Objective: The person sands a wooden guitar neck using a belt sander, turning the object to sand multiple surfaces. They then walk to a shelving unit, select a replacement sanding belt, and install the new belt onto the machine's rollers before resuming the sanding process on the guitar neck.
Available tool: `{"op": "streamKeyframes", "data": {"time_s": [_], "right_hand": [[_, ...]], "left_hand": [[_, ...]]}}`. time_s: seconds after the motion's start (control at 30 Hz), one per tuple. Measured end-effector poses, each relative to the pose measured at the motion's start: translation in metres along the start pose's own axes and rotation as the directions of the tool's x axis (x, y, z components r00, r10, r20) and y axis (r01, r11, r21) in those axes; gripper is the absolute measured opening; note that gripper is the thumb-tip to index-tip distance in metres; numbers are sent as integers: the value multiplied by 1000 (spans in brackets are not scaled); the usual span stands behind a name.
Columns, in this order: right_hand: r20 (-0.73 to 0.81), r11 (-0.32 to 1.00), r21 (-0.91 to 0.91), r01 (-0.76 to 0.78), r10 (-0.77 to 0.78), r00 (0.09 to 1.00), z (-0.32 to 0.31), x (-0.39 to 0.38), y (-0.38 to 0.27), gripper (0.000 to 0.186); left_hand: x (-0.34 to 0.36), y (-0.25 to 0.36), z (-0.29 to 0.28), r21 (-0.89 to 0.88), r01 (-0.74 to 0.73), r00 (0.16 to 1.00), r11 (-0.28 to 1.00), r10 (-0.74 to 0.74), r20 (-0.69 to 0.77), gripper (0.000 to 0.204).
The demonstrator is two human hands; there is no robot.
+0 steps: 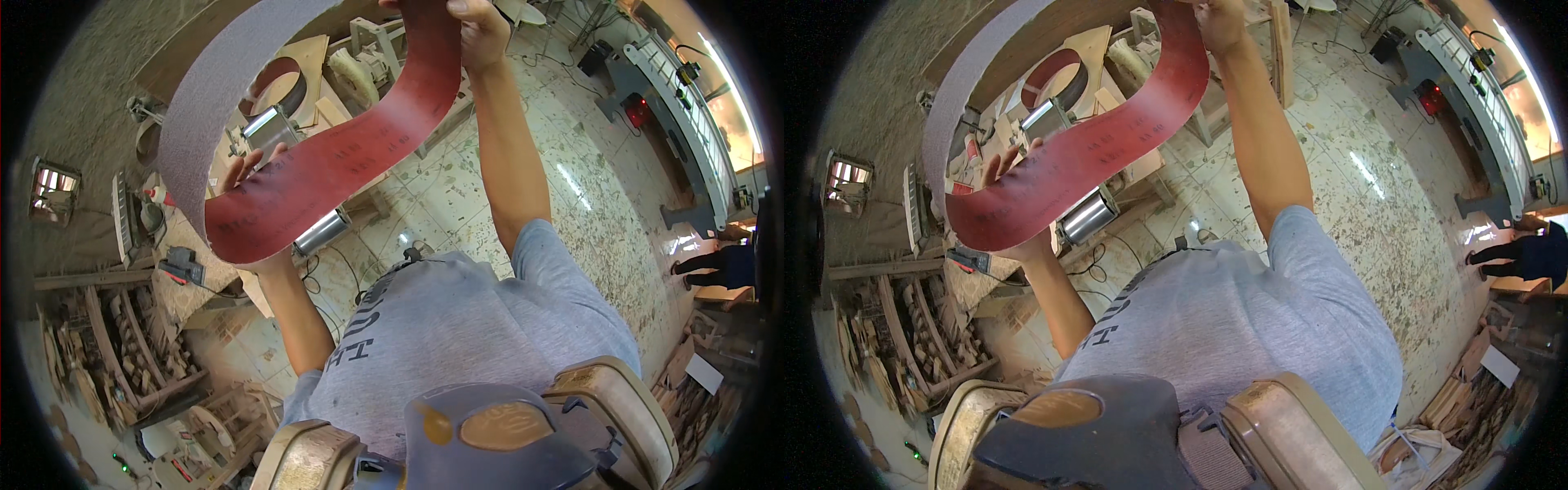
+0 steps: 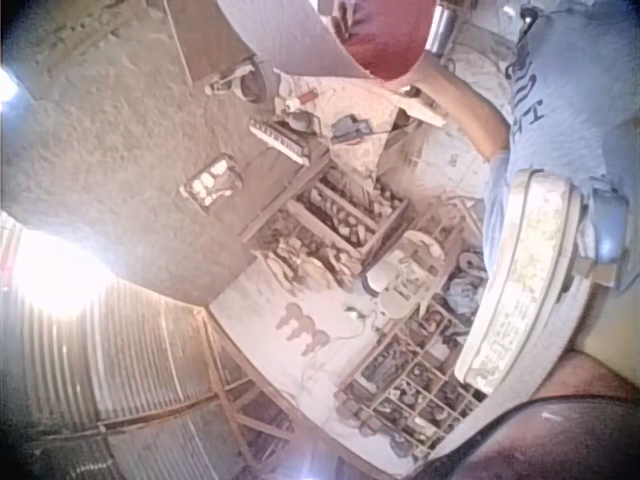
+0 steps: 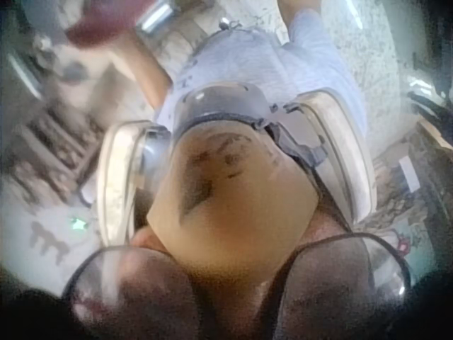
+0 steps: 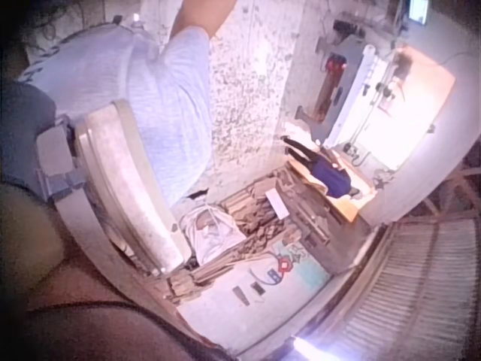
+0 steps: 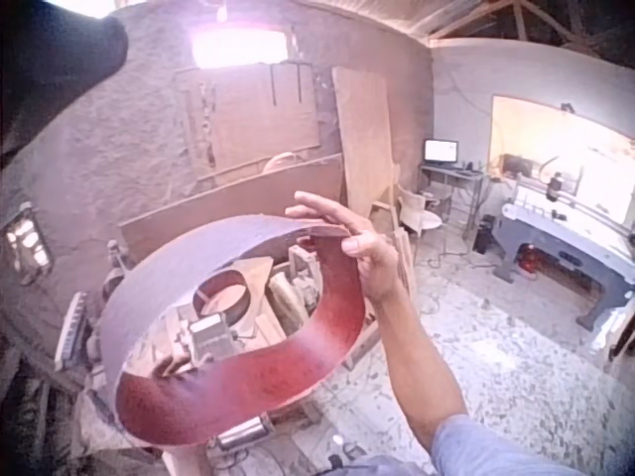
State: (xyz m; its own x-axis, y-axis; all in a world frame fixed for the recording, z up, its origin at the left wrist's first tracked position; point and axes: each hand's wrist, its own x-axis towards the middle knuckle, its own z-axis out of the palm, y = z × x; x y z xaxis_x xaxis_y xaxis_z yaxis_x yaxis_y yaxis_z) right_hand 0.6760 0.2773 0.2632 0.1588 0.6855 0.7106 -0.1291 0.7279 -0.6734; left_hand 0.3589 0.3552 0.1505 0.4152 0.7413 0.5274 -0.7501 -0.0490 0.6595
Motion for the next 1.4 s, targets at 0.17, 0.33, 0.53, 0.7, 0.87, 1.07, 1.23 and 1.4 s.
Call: {"op": "streamKeyframes", "data": {"time_s": [0.17,0.33,0.53,0.7,0.87,1.07,1.23,1.4], "right_hand": [[43,993,113,27,-32,999,-9,5,9,88],[17,985,170,16,-20,1000,-8,6,10,86],[2,983,186,0,-1,1000,-10,4,11,86],[-27,997,83,-4,6,1000,-6,0,7,85],[-47,980,183,-74,83,995,-11,-5,15,86],[-35,894,441,-82,109,993,-32,-8,36,62],[46,713,688,-136,145,988,-61,-7,88,45],[249,446,851,-276,120,961,-83,-13,149,31]], "left_hand": [[-5,9,17,-6,1,1000,1000,-1,-28,78],[-4,9,10,-114,1,995,994,11,102,88],[-5,10,12,-57,40,998,998,-37,43,94],[-5,10,11,-99,43,997,994,-36,71,88],[-14,18,22,64,41,999,997,-43,21,80],[-25,23,21,352,14,995,936,-49,90,74],[-35,19,19,571,-32,998,820,1,55,63],[-16,9,35,711,-89,996,697,66,61,60]]}}
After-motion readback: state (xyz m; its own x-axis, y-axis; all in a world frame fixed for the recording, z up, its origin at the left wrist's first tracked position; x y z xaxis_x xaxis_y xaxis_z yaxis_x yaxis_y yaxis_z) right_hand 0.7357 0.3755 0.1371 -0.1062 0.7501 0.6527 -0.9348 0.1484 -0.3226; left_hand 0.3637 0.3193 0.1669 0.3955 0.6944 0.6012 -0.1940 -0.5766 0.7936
